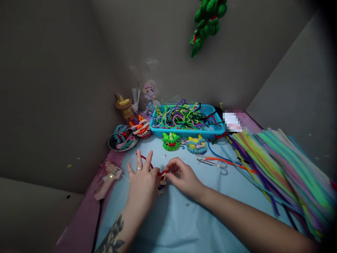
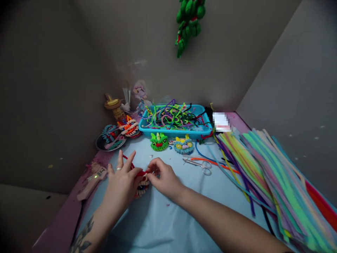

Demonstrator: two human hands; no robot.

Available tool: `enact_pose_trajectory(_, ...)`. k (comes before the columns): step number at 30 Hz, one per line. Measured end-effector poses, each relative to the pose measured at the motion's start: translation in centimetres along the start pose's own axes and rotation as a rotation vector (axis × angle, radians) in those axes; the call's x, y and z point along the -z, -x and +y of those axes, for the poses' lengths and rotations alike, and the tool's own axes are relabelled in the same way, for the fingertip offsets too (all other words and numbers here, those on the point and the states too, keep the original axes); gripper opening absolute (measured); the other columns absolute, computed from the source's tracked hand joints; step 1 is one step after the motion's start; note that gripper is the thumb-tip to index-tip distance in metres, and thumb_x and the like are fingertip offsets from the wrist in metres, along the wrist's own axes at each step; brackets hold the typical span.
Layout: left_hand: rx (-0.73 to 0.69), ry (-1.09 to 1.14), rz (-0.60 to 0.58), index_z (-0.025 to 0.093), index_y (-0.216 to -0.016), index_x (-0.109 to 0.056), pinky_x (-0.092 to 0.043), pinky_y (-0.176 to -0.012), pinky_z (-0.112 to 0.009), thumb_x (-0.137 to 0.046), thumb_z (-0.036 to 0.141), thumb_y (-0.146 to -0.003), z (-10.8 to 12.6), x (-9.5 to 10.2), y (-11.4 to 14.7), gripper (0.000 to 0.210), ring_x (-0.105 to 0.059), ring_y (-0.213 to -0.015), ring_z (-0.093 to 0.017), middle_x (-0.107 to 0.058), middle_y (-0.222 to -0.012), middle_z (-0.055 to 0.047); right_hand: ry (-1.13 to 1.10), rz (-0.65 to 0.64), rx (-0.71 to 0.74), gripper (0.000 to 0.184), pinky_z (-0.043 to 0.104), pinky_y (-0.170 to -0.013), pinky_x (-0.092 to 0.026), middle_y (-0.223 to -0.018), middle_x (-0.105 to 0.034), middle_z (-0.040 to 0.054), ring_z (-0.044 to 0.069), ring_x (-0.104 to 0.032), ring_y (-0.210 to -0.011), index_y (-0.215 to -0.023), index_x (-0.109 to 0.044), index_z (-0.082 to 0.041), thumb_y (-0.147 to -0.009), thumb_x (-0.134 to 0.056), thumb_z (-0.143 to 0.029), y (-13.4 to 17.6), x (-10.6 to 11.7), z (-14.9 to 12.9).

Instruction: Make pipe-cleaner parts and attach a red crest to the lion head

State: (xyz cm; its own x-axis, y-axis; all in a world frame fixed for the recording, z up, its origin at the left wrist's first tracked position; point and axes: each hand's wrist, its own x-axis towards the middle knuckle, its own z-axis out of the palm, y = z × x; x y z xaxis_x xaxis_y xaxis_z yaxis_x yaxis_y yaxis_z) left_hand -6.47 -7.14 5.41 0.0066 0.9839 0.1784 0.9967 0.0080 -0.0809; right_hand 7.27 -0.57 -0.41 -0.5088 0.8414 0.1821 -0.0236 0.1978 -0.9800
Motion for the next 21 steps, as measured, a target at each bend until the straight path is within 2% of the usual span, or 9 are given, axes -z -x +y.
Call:
enact_pose_trajectory(10,0.014,0.031,0.004,0.025,-0.086,-0.069,-0.029,-0.088,-0.074,-0.054,0.028,-0.084,-0.1,-0.2,0.0,0.015,-0.015,-0.135,-0.046,-0.038,-0.145,-0.008,-0.035,0.003,-0.073,0.02,0.026,-0.063,-0.048,-0.078,-0.056,-0.0022,0.013,-0.057,-0.073,-0.086,-0.045,-0.022,-0.072,-0.054,-0.011,0.0,-0.8,0.1)
enact_pose_trajectory(16,0.018,0.166,0.023,0.026,-0.094,-0.067,-0.029,-0.085,-0.077,-0.059,0.021,-0.081,-0.7,-0.7,0.0,0.017,-0.017,-0.134,-0.047,-0.04,-0.143,-0.01,-0.089,0.041,-0.131,0.02,0.025,-0.06,-0.046,-0.075,-0.053,-0.0026,0.013,-0.055,-0.069,-0.084,-0.042,-0.022,-0.07,-0.053,-0.012,-0.3,-1.2,-0.2)
enact_pose_trajectory(18,0.003,0.3,0.083,0.027,-0.1,-0.065,-0.028,-0.088,-0.076,-0.059,0.023,-0.081,-1.2,-0.5,0.2,0.02,-0.02,-0.134,-0.045,-0.043,-0.141,-0.01,-0.092,0.053,-0.148,0.021,0.025,-0.059,-0.046,-0.075,-0.053,-0.0028,0.013,-0.054,-0.068,-0.084,-0.042,-0.021,-0.069,-0.053,-0.012,-0.4,-1.3,-0.2)
enact_pose_trajectory(19,0.002,0.399,0.15,0.026,-0.105,-0.062,-0.03,-0.091,-0.072,-0.057,0.025,-0.083,-1.5,-0.3,0.4,0.022,-0.025,-0.133,-0.042,-0.045,-0.139,-0.011,-0.095,0.058,-0.154,0.021,0.025,-0.058,-0.045,-0.075,-0.053,-0.0029,0.013,-0.054,-0.068,-0.084,-0.042,-0.021,-0.069,-0.053,-0.012,-0.4,-1.3,-0.1)
enact_pose_trajectory(21,0.076,0.607,0.372,0.024,-0.115,-0.055,-0.035,-0.096,-0.06,-0.05,0.033,-0.087,-2.1,0.2,1.1,0.03,-0.04,-0.127,-0.033,-0.051,-0.132,-0.013,-0.102,0.063,-0.162,0.021,0.024,-0.058,-0.045,-0.075,-0.052,-0.0029,0.012,-0.053,-0.068,-0.084,-0.042,-0.021,-0.068,-0.053,-0.012,-0.3,-1.3,0.1)
